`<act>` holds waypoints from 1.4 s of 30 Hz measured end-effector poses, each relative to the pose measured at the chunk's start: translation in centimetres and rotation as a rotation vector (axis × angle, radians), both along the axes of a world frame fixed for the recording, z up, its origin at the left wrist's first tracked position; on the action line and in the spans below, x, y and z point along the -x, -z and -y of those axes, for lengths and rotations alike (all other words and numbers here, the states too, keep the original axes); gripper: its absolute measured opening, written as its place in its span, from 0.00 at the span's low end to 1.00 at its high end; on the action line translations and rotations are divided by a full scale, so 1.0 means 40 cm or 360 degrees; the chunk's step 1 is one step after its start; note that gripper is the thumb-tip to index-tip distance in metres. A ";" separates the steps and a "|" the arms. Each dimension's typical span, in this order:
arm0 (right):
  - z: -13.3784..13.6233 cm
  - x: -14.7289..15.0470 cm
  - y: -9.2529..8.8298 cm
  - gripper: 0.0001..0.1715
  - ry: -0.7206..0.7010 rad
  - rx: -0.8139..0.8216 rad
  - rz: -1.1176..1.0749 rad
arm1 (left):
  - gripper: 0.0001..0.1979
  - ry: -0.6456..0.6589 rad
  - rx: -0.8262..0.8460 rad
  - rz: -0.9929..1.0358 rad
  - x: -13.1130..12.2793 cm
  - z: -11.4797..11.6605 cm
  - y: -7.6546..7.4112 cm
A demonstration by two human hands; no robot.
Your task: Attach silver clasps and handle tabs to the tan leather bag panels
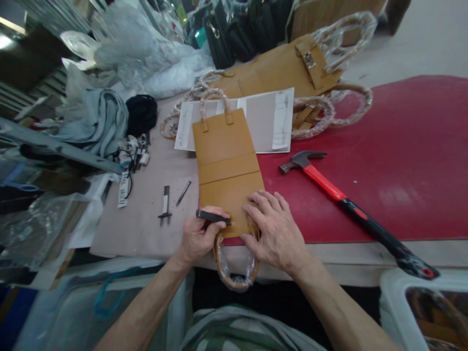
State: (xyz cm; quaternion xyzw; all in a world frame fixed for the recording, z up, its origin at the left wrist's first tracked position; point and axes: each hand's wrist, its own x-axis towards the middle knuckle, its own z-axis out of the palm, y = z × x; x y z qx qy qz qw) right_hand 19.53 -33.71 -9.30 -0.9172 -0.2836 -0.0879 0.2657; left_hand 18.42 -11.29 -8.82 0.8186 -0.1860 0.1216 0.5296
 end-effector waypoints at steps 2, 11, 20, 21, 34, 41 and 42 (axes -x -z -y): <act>0.000 0.000 -0.001 0.32 0.0000 0.0000 0.0006 | 0.03 0.0039 0.0008 -0.0029 -0.003 -0.004 -0.001; -0.001 0.000 -0.006 0.31 0.0002 -0.0009 -0.0012 | 0.04 0.0085 -0.0046 0.0024 -0.007 -0.007 0.008; 0.000 0.002 -0.002 0.30 -0.0005 -0.0030 0.0034 | 0.04 0.0075 -0.0097 -0.0017 -0.012 -0.003 0.000; 0.000 0.003 -0.002 0.29 -0.0004 -0.0029 0.0042 | 0.04 0.0058 -0.0100 0.0032 -0.009 -0.001 0.003; 0.076 0.005 -0.032 0.18 0.0136 -0.0222 0.0258 | 0.03 -0.0043 -0.0180 0.0165 0.001 0.016 0.017; 0.332 -0.013 -0.091 0.20 0.1048 0.0523 0.0076 | 0.04 -0.0044 -0.0169 0.0175 0.001 0.016 0.032; 0.350 -0.018 -0.094 0.17 0.1044 0.0528 -0.0067 | 0.04 -0.0033 -0.0168 0.0171 0.000 0.017 0.032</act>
